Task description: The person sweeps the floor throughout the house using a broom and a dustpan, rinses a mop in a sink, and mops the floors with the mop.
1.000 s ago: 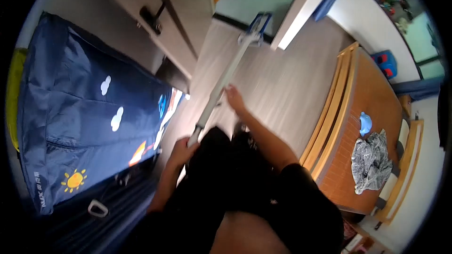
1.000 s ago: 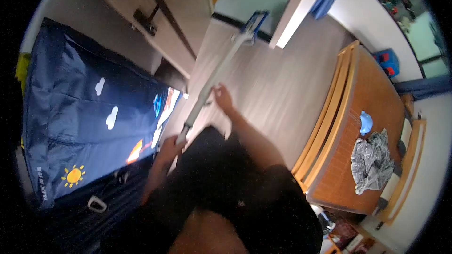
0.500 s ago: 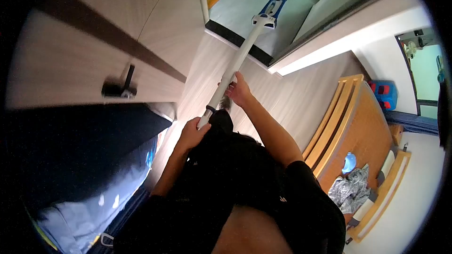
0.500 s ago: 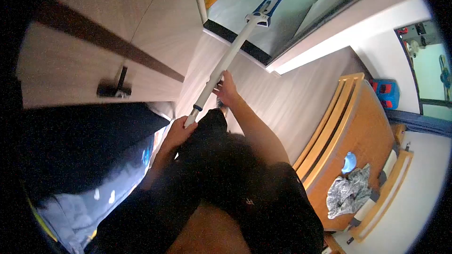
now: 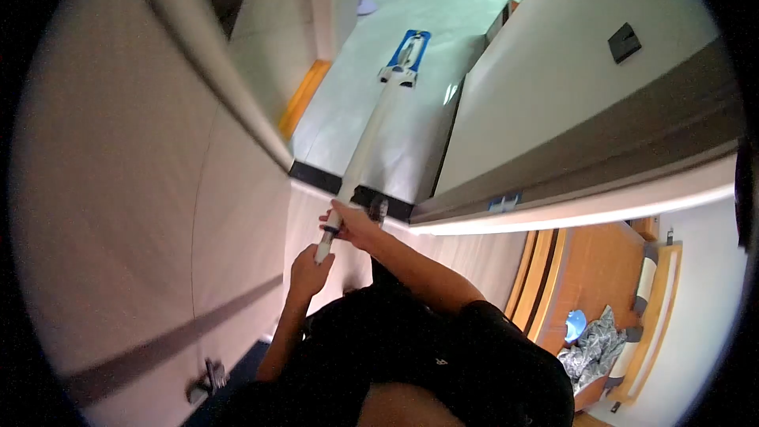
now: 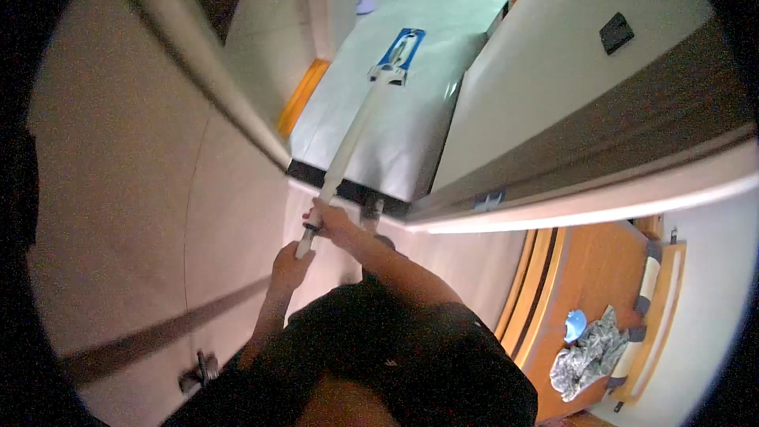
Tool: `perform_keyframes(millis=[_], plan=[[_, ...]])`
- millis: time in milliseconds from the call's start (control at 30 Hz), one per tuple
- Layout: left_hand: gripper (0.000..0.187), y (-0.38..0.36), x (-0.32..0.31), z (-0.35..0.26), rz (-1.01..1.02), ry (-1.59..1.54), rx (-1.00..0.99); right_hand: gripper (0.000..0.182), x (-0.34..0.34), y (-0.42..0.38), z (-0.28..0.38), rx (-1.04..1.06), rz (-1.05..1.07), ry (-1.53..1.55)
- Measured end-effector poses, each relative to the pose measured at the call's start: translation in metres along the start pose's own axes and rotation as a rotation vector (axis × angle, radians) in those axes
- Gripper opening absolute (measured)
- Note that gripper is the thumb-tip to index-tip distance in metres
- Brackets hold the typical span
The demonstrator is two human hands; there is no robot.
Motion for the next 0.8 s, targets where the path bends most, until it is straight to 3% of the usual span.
perform_keyframes(millis=[67,133,200,267,300,333,433,467,500,600,733,800], plan=[[0.039,0.057,-0.005,-0.017,0.081,-0.049,0.065,0.045,0.009,0.036,0.045,-0.055,0.044,-0.020],[0.035,0.106,-0.009,-0.056,0.075,-0.094,0.059,0.057,0.014,0.067,0.111,-0.015,0.035,-0.366],[0.033,0.144,0.005,-0.118,0.158,-0.146,0.173,0.052,0.039,0.129,0.167,0.473,-0.346,-1.189],[0.031,0.200,0.008,-0.149,0.168,-0.145,0.168,0.041,0.054,0.172,0.260,0.751,-0.202,-0.708],[0.030,0.213,0.012,-0.158,0.176,-0.150,0.176,0.026,0.041,0.168,0.320,0.707,-0.115,-0.558],[0.030,0.228,0.013,-0.165,0.193,-0.142,0.182,0.020,0.025,0.162,0.368,0.798,0.000,-0.361],[0.029,0.274,0.019,-0.197,0.238,-0.132,0.213,0.020,-0.047,0.083,0.522,1.105,0.361,-0.328],[0.027,0.298,0.021,-0.215,0.209,-0.117,0.130,0.026,-0.062,0.065,0.571,1.190,0.503,-0.362],[0.024,0.319,0.024,-0.233,0.244,-0.144,0.159,0.026,-0.076,0.042,0.609,1.315,0.612,-0.484],[0.021,0.377,0.026,-0.267,0.302,-0.166,0.203,0.010,-0.114,0.002,0.680,1.498,1.059,-0.331],[0.022,0.473,0.028,-0.338,0.326,-0.176,0.218,0.010,-0.130,0.032,0.771,1.574,1.228,-0.373],[0.020,0.479,0.020,-0.354,0.338,-0.177,0.204,0.010,-0.120,0.035,0.779,1.612,1.220,-0.427]])
Point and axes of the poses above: each hand's wrist, its own y-axis towards the middle knuckle, its own x-axis out of the back of the hand, z = x × y, the point moved 1 cm from there along y, towards the middle knuckle, and after that the axes turned 12 degrees about x, right-handed, at the moved point
